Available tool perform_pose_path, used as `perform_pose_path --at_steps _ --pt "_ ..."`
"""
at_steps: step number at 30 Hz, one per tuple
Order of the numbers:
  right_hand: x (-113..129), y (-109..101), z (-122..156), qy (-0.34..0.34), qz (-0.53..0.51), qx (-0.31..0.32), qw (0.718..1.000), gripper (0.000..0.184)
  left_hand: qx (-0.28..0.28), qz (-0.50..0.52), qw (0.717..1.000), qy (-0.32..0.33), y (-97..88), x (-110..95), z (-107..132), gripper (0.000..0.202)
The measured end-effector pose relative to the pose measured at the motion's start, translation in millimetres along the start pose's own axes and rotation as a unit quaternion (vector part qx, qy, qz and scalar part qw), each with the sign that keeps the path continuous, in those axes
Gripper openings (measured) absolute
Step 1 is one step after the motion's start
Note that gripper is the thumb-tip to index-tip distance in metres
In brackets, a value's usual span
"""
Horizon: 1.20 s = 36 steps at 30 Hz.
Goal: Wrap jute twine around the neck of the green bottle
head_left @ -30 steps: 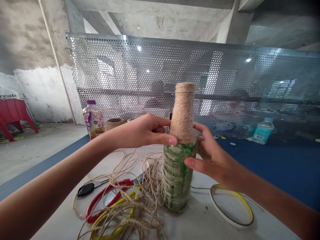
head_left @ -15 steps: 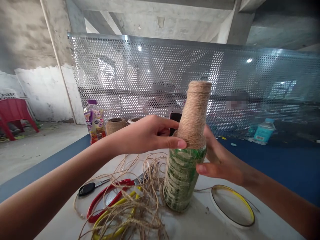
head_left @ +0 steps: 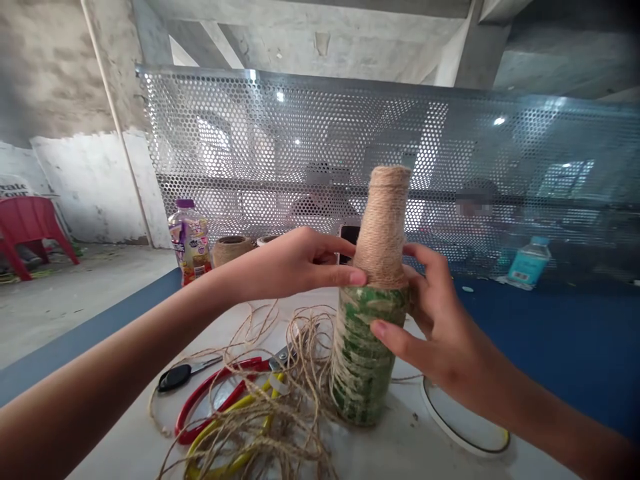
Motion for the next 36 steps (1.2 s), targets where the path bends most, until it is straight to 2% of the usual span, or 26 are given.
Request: perform_pose_path --at_steps 5,9,12,15,18,20,23,26,28,31,33,36 --pt "5 -13 -9 0.037 -0.037 0.115 0.992 0.074 -0.002 -0.006 1.000 0.029 -1.2 6 0 0.041" --pt "9 -20 -13 0.031 -0.038 0.155 0.987 0.079 -0.026 -0.016 0.999 0.032 -1.2 3 1 0.037" --pt "7 -17 -12 0.020 -0.020 0.129 0.991 0.085 -0.021 -0.020 0.999 0.032 -1.2 -1 1 0.037" --pt "2 -10 -10 0.013 0.059 0.035 0.998 0.092 -0.013 -0.027 0.999 0.026 -1.0 -4 1 0.037" --pt "-3 -6 -7 0.037 0.064 -0.007 0.997 0.088 -0.010 -0.029 0.999 0.015 -0.1 -7 1 0.037" --pt "-3 -6 -8 0.039 0.018 0.021 0.999 0.083 0.001 -0.014 1.000 0.009 1.1 -6 1 0.037" --pt "1 -12 -12 0.044 -0.068 0.109 0.991 0.070 0.019 0.012 1.000 0.004 2.6 -3 1 0.039" --pt "5 -19 -15 0.044 -0.090 0.173 0.980 0.070 0.020 0.016 1.000 0.004 2.5 0 0 0.040" --pt "4 -20 -15 0.028 -0.056 0.164 0.984 0.077 0.014 0.011 1.000 0.005 2.1 0 0 0.042" --pt "-2 -16 -14 0.000 0.019 0.079 0.997 0.087 0.005 0.006 1.000 0.010 1.5 -1 0 0.044" --pt "-7 -12 -13 -0.002 0.031 0.039 0.999 0.083 0.007 0.009 1.000 0.014 1.4 -2 1 0.044" --pt "-7 -9 -12 0.000 -0.011 0.056 0.998 0.073 0.010 0.014 1.000 0.016 1.4 -1 0 0.045"
Point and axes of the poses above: each hand's wrist, its own z-axis away from the middle knuckle, its own y-axis out of the palm, x = y × z, the point moved 2 cm from there along -z, towards the middle knuckle, and after that the axes turned 12 degrees about -x, right-handed, at the moved point
